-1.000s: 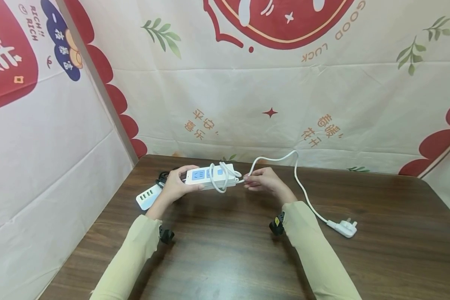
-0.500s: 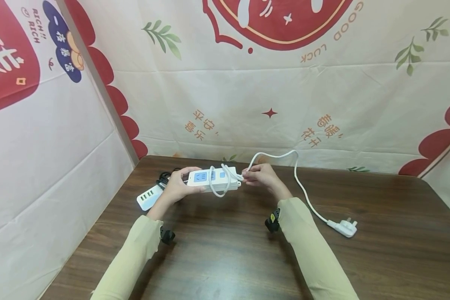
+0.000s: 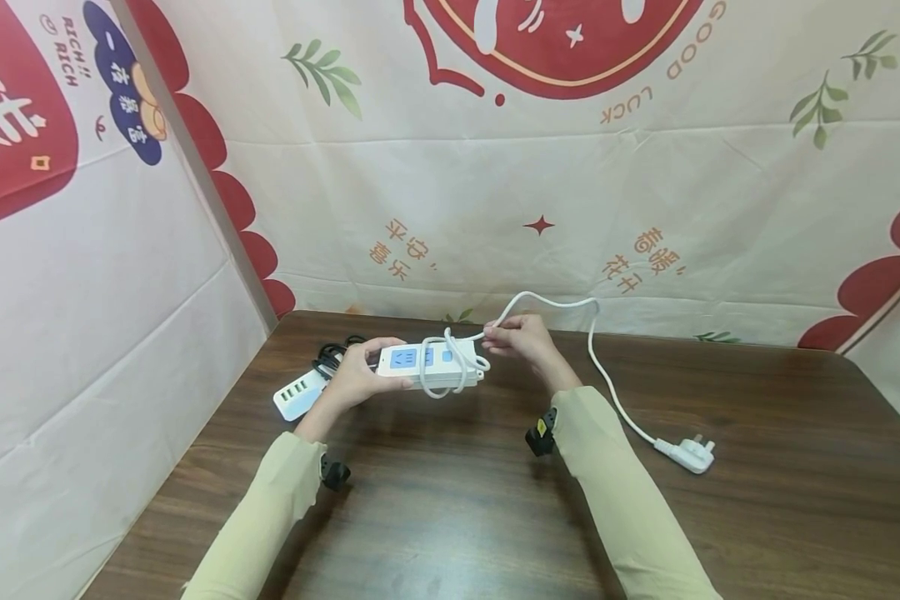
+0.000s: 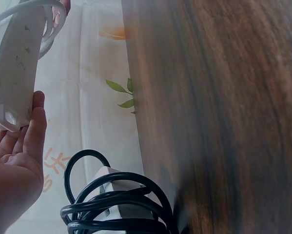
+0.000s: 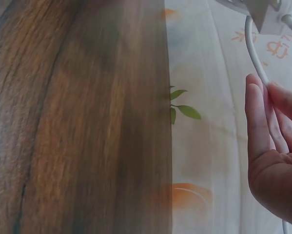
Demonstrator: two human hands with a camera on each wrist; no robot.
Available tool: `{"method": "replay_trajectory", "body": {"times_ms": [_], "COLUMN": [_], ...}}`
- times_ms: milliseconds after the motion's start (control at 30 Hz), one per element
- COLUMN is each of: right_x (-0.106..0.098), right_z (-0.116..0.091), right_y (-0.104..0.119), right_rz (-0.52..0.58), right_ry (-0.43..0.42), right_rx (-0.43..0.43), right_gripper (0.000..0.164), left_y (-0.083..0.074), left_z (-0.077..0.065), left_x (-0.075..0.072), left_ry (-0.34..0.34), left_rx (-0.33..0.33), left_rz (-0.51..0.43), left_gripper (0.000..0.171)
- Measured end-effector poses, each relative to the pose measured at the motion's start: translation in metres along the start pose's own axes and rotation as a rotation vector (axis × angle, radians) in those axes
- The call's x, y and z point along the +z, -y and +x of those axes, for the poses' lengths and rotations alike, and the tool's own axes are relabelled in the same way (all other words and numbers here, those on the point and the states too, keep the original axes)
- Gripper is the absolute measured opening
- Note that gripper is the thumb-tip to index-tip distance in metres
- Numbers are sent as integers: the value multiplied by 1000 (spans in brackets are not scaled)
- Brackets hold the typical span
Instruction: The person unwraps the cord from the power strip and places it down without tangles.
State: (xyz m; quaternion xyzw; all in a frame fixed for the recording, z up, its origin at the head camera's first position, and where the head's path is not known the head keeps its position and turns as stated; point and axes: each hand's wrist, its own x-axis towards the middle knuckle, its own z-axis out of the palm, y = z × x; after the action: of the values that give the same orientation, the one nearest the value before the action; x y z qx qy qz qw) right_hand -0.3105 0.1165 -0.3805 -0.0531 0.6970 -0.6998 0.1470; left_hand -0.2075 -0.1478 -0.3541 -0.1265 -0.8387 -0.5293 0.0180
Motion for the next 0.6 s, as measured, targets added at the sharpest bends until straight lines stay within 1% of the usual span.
{"method": "replay_trajectory", "body": {"times_ms": [67, 200, 300, 367, 400, 433, 600], "right_x": [2, 4, 5, 5, 6, 6, 7], "right_z": [0, -2, -3, -4, -5, -5, -7], "right_y": [3, 8, 10, 12, 13, 14, 19], "right_rz": [20, 65, 94, 97, 94, 98, 94], "right_ry": [-3, 2, 1, -5, -4, -5, -7], "right_rx": [-10, -35, -56, -67, -72, -75, -69], "right_gripper": [33, 35, 24, 14, 11, 11, 36], "left_y": [1, 20, 36, 38, 39, 39, 40], "left_z": [0, 8, 15, 16, 16, 16, 16], "left_x": [0, 4, 6, 7, 7, 7, 7], "left_ry": [-3, -3, -2, -6, -11, -15, -24], "left_rx": [5, 2, 0, 8, 11, 14, 20], "left_rz": [4, -14, -26, -28, -26, -22, 4], "left_gripper": [54, 57, 60, 59, 59, 59, 58]}}
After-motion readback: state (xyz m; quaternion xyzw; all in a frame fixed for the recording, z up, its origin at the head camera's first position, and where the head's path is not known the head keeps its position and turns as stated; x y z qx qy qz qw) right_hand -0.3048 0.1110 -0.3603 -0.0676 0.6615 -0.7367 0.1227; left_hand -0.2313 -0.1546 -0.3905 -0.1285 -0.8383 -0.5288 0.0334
